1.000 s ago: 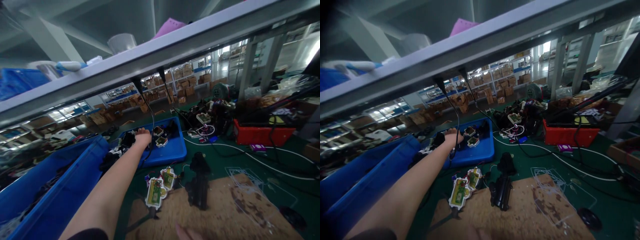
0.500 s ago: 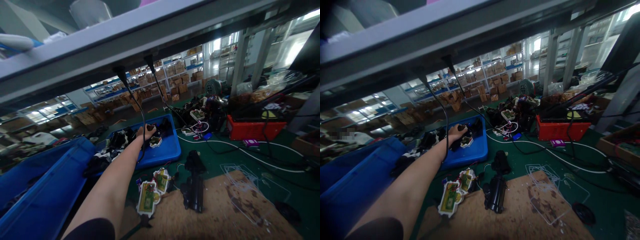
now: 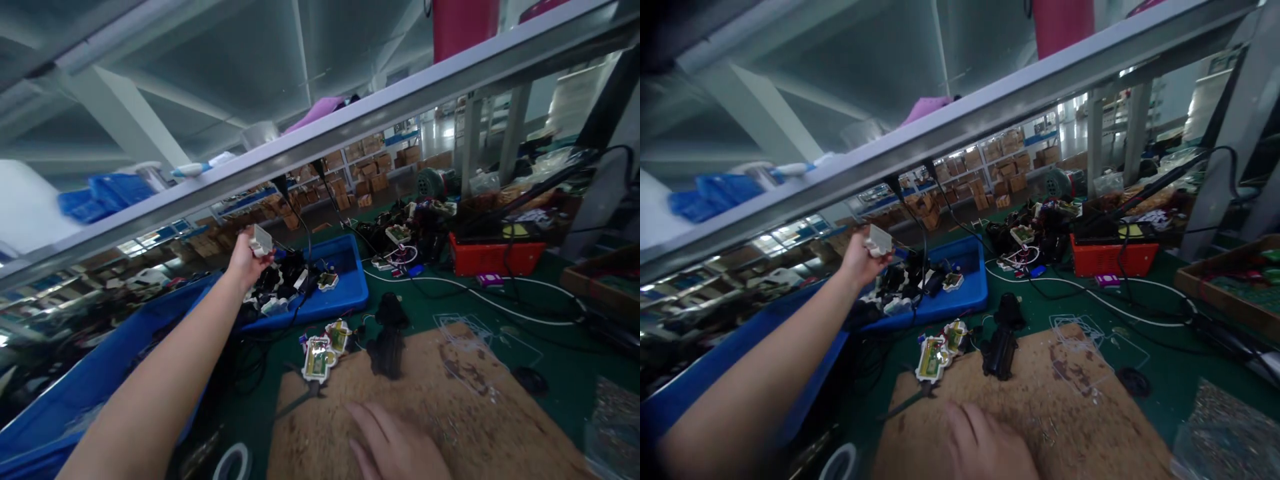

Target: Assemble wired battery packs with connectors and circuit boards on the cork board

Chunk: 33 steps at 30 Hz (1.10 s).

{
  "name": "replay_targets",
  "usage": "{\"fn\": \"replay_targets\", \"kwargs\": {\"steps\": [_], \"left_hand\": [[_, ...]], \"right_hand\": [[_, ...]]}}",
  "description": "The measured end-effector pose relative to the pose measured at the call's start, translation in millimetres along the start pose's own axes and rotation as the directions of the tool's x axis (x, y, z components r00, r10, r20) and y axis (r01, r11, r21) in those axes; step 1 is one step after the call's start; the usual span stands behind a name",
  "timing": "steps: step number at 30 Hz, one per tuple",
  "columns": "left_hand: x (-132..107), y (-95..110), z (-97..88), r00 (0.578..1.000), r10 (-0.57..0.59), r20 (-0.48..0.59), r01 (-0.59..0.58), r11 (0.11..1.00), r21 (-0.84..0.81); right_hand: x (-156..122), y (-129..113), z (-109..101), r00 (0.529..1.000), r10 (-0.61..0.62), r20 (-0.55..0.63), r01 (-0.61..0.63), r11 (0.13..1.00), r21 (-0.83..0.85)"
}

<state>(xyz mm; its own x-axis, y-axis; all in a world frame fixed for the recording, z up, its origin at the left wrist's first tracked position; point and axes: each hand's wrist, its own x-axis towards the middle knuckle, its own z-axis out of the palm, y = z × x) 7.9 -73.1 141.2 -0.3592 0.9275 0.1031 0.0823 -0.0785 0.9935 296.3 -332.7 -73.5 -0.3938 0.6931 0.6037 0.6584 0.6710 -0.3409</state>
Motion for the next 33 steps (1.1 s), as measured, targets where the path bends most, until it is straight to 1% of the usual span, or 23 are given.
{"fn": "replay_targets", "kwargs": {"steps": [4, 7, 10, 13, 16, 19, 22, 25, 26, 28, 30, 33], "left_hand": [[-58.5, 36.2, -32.0, 0.999, -0.005, -0.04, 0.003, 0.999, -0.051], [-106.6, 55.4, -54.2, 0.999, -0.02, -0.043, 0.019, 0.999, -0.036], [-155.4, 62.6, -74.6, 0.996, -0.068, -0.059, 0.068, 0.998, -0.012], [-202.0, 56.2, -93.0, 0.985, -0.168, -0.048, 0.168, 0.986, 0.0], [-245.9, 41.0, -108.5, 0.968, -0.249, -0.029, 0.249, 0.969, -0.007], [-288.6, 23.2, -119.8, 0.957, -0.287, -0.046, 0.287, 0.958, 0.007], [-332.4, 3.3, -122.7, 0.961, -0.275, -0.042, 0.278, 0.953, 0.121], [-378.2, -24.2, -113.0, 0.971, -0.236, 0.024, 0.22, 0.932, 0.29], [-393.5, -35.6, -107.1, 0.976, -0.212, 0.058, 0.181, 0.923, 0.34], [-422.6, -60.9, -93.3, 0.985, -0.13, 0.113, 0.066, 0.891, 0.449], [-447.3, -86.5, -79.7, 0.993, -0.028, 0.111, -0.043, 0.809, 0.586], [-471.3, -116.2, -66.9, 0.993, 0.09, 0.076, -0.117, 0.672, 0.731]], "right_hand": [[4.4, -7.2, -20.9, 0.998, 0.001, 0.06, -0.005, 0.998, 0.064], [3.5, -10.0, -27.5, 0.992, 0.043, 0.12, -0.054, 0.994, 0.095], [1.8, -10.3, -28.2, 0.984, 0.058, 0.17, -0.077, 0.991, 0.11], [1.0, -9.5, -28.9, 0.978, 0.068, 0.195, -0.093, 0.988, 0.12], [1.2, -9.0, -29.3, 0.979, 0.077, 0.191, -0.102, 0.987, 0.124], [1.8, -8.9, -28.5, 0.979, 0.073, 0.188, -0.097, 0.988, 0.121], [2.3, -9.0, -27.6, 0.983, 0.068, 0.172, -0.091, 0.987, 0.129], [2.9, -8.5, -27.3, 0.984, 0.073, 0.16, -0.096, 0.985, 0.141], [3.1, -8.1, -27.2, 0.984, 0.077, 0.159, -0.102, 0.983, 0.15], [3.6, -7.3, -26.6, 0.983, 0.087, 0.161, -0.116, 0.977, 0.181], [4.0, -7.1, -25.6, 0.982, 0.091, 0.168, -0.128, 0.967, 0.221], [4.5, -8.8, -23.7, 0.979, 0.084, 0.187, -0.134, 0.953, 0.273]]}}
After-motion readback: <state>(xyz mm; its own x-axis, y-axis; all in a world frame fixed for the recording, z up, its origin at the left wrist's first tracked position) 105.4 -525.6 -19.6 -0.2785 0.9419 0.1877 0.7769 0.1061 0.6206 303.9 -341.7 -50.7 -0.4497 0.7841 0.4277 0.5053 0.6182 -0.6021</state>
